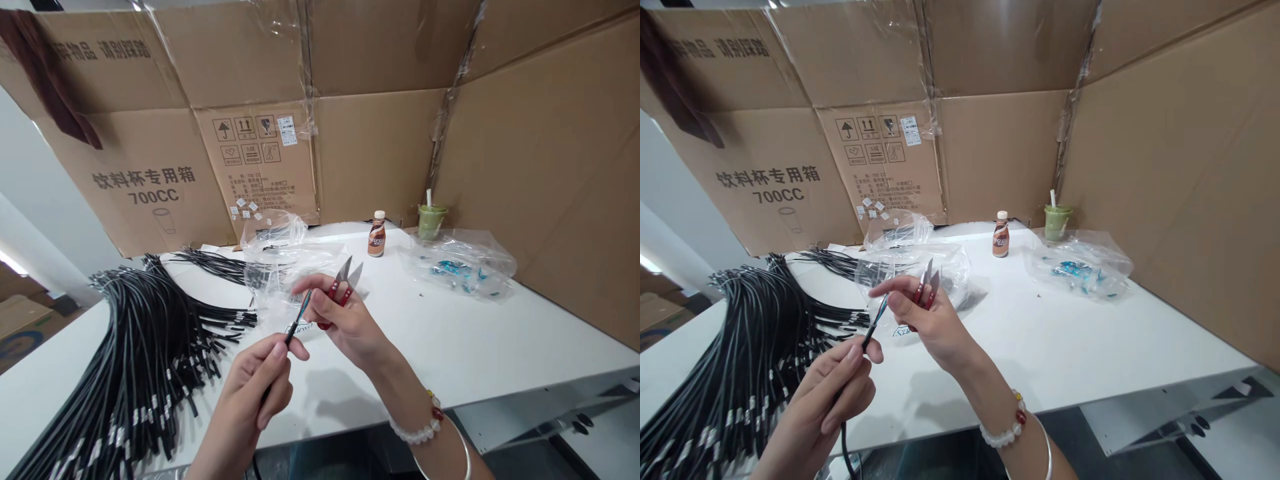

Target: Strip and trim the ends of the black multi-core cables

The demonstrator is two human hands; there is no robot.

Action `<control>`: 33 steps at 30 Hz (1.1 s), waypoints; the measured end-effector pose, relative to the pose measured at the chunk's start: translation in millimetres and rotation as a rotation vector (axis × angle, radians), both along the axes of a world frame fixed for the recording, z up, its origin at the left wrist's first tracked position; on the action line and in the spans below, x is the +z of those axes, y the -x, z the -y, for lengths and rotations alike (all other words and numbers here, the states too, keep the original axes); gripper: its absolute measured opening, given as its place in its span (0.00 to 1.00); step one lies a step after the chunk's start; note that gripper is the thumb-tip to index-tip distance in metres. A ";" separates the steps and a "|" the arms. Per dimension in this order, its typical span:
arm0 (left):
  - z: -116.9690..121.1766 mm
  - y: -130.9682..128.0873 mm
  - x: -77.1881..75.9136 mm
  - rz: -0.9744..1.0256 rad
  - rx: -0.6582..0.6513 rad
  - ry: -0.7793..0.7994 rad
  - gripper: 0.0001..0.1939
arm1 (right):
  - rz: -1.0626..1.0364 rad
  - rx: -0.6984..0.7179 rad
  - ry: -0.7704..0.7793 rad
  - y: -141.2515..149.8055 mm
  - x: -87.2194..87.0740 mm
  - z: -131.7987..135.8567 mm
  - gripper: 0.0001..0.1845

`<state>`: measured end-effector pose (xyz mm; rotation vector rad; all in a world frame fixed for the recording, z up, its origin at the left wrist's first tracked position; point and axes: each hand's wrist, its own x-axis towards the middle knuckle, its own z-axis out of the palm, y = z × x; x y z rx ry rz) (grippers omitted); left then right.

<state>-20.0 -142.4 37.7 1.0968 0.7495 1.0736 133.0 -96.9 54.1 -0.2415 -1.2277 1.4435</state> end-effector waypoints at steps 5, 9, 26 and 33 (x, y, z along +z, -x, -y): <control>1.7 2.6 -3.6 0.117 -0.189 0.051 0.15 | -0.100 0.128 -0.029 -0.9 -3.1 -6.5 0.10; 3.8 1.3 -5.0 0.196 -0.331 0.034 0.15 | -0.188 0.230 -0.012 4.3 -4.7 -6.1 0.11; 17.8 -5.7 2.6 -0.412 0.196 -0.211 0.23 | 0.141 -0.103 0.249 11.3 -18.1 13.5 0.17; 27.1 -10.1 2.7 -0.620 0.314 -0.265 0.20 | 0.347 -0.674 -0.052 -9.4 -8.3 45.9 0.09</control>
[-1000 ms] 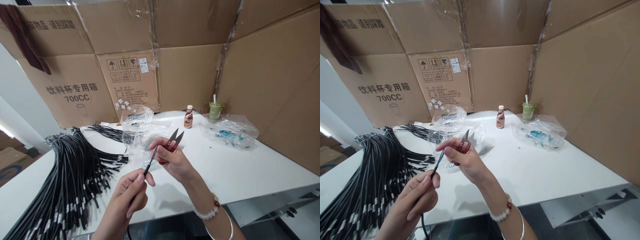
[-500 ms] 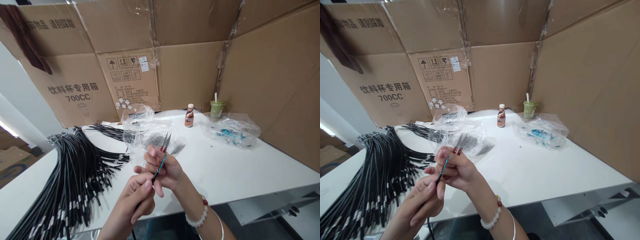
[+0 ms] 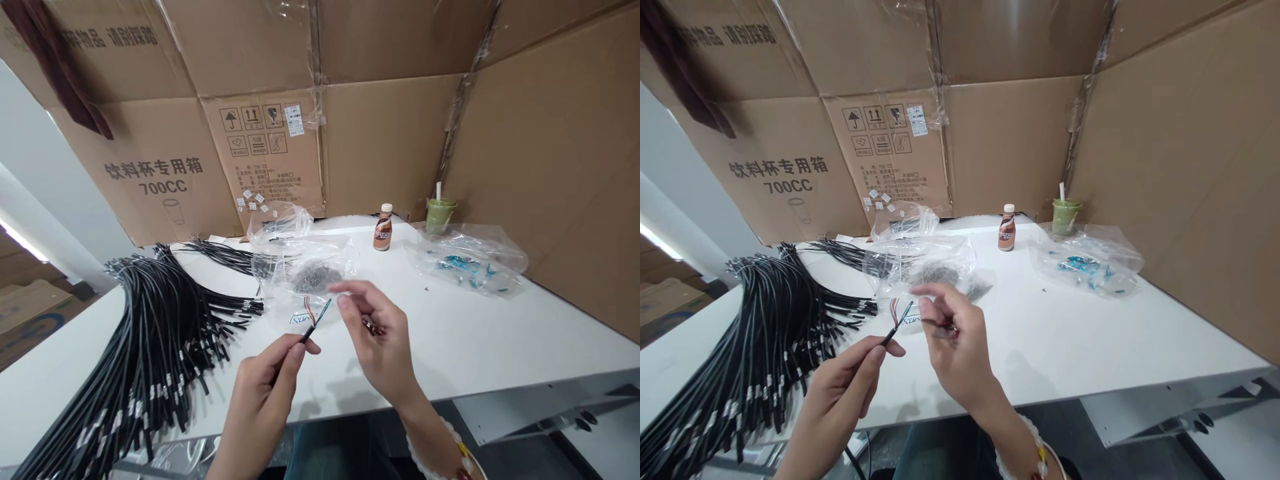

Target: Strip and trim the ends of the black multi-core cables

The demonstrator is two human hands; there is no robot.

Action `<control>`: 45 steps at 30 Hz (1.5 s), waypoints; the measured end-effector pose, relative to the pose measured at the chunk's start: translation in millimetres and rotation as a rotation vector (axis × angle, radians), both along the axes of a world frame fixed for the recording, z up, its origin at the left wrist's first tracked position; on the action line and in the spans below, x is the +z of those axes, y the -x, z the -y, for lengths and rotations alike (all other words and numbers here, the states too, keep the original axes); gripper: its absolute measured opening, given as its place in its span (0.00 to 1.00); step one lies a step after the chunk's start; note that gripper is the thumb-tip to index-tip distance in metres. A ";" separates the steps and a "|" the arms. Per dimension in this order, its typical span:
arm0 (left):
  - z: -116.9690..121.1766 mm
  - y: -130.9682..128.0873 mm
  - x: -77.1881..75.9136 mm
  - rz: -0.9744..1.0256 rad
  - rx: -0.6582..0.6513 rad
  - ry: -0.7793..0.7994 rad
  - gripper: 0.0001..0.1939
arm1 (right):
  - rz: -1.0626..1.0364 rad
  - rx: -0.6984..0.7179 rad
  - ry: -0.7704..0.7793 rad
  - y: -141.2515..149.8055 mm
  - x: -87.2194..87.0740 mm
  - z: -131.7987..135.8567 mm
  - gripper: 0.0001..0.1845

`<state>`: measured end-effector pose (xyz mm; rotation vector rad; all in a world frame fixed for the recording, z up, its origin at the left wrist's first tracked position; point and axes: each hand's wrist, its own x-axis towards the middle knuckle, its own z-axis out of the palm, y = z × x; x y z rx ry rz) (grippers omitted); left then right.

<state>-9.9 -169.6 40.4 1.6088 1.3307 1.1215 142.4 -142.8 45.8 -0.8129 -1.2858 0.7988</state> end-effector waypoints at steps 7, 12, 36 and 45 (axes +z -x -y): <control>7.1 -3.6 2.9 -0.017 0.049 -0.053 0.17 | -0.045 0.064 0.070 3.1 -2.5 2.5 0.11; 6.2 0.5 -1.5 -0.228 0.108 -0.299 0.11 | 0.090 0.123 0.121 -7.7 7.4 -5.8 0.12; -19.1 13.3 -10.9 -0.210 0.105 -0.223 0.14 | -0.133 0.027 0.301 0.0 -8.5 -27.8 0.19; -10.7 -6.7 -4.9 0.046 0.265 -0.164 0.13 | -0.497 -0.025 0.345 42.3 -32.8 -2.6 0.22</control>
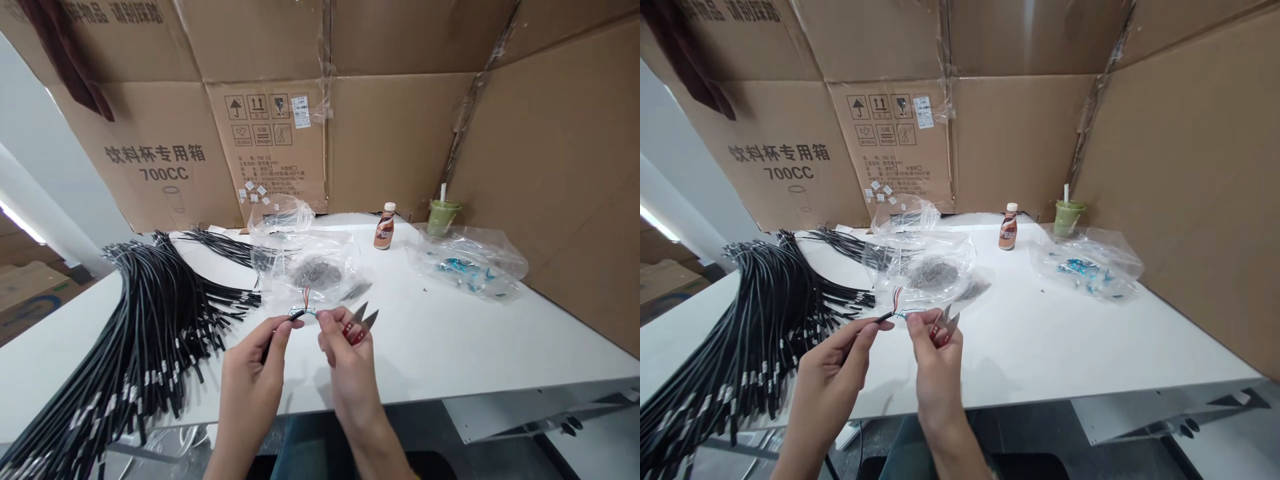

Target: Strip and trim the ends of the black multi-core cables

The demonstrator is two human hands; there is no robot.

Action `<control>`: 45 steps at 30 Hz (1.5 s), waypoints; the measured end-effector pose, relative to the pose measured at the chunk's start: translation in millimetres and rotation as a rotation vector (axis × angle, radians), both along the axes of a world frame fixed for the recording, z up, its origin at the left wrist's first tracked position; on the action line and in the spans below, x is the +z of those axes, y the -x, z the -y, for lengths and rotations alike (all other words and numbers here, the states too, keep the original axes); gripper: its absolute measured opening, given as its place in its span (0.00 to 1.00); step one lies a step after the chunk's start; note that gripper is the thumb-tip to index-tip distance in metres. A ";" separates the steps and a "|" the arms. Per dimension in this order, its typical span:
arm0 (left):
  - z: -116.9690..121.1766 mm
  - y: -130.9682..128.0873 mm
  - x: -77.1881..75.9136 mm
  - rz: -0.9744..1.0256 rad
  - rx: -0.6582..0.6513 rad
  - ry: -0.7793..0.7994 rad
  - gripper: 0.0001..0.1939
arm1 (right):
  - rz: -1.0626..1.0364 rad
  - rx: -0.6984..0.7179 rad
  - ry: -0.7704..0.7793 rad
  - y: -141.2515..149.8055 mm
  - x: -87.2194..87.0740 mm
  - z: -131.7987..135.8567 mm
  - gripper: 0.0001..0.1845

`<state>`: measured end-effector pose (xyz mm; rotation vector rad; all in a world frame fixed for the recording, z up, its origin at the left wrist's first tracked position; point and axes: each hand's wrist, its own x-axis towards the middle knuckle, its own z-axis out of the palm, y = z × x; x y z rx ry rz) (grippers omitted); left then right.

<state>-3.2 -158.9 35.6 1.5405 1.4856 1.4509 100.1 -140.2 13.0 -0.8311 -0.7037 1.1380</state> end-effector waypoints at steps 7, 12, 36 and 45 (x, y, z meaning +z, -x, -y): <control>17.4 -2.3 2.9 0.171 -0.081 0.082 0.15 | -0.059 0.072 -0.085 -5.5 7.7 16.1 0.17; 28.1 7.7 3.6 0.247 -0.200 0.140 0.20 | 0.086 0.149 -0.158 -19.6 26.1 23.0 0.10; 40.2 -0.5 -2.5 0.244 -0.107 -0.183 0.06 | 0.149 0.258 -0.349 -18.7 34.9 43.3 0.04; 51.1 -7.2 10.9 0.225 0.015 0.027 0.15 | 0.118 0.208 -0.262 -11.6 31.2 34.3 0.04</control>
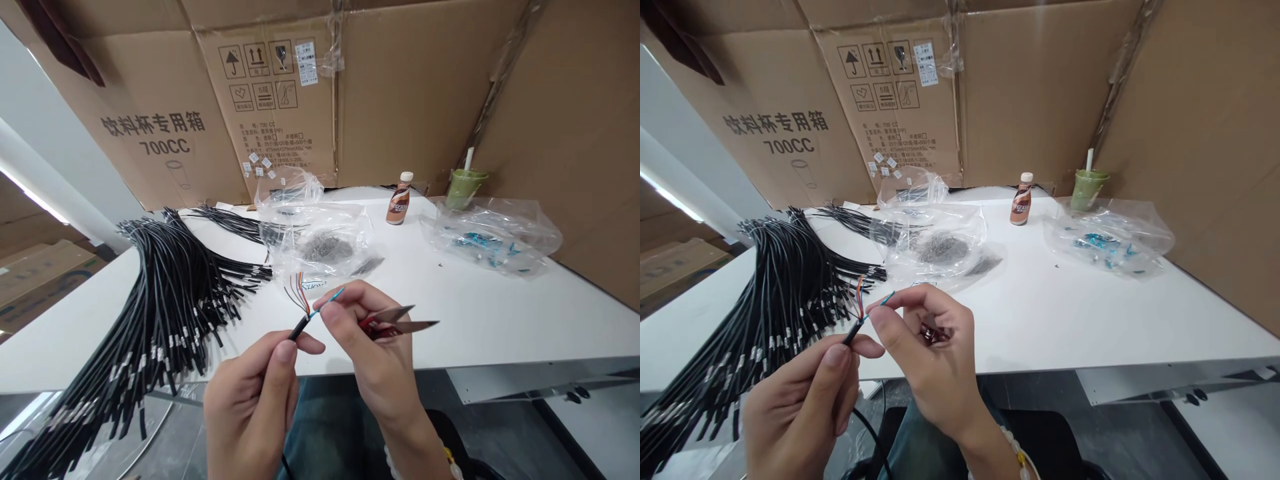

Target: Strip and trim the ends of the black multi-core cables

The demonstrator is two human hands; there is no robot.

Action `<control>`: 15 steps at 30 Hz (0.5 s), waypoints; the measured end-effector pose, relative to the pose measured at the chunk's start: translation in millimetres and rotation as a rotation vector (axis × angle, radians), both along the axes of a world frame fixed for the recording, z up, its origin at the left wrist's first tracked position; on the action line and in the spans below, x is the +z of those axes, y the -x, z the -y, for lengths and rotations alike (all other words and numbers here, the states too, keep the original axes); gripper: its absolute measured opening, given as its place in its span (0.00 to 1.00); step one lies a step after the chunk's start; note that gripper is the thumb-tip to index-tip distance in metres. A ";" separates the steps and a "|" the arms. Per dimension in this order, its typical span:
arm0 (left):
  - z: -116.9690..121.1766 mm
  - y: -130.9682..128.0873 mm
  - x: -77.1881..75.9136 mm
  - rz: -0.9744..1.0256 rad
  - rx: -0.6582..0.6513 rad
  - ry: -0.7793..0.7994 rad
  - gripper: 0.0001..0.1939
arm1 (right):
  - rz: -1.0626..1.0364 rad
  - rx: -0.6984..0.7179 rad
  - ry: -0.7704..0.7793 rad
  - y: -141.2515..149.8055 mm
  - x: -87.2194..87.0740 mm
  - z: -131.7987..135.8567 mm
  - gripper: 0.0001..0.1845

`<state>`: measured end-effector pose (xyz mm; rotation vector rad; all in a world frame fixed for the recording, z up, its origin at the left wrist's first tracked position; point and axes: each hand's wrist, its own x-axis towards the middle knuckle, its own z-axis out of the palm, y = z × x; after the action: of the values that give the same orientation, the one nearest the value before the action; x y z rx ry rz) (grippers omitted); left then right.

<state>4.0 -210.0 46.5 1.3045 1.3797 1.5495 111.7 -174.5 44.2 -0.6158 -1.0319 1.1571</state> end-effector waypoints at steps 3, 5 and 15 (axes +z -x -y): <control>2.2 -0.5 2.0 0.022 -0.016 0.039 0.16 | -0.001 0.002 0.030 1.9 -1.1 -3.9 0.07; 2.9 2.1 1.9 0.026 -0.028 0.064 0.17 | 0.005 0.008 0.034 2.9 -1.4 -5.6 0.08; -8.1 26.9 -1.5 0.407 -0.473 0.292 0.20 | -0.007 0.055 0.018 6.2 -0.2 -10.9 0.07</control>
<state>-22.9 -201.8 45.0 0.9761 0.9148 1.1563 105.5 -163.7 44.0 -0.6003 -1.0394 1.2173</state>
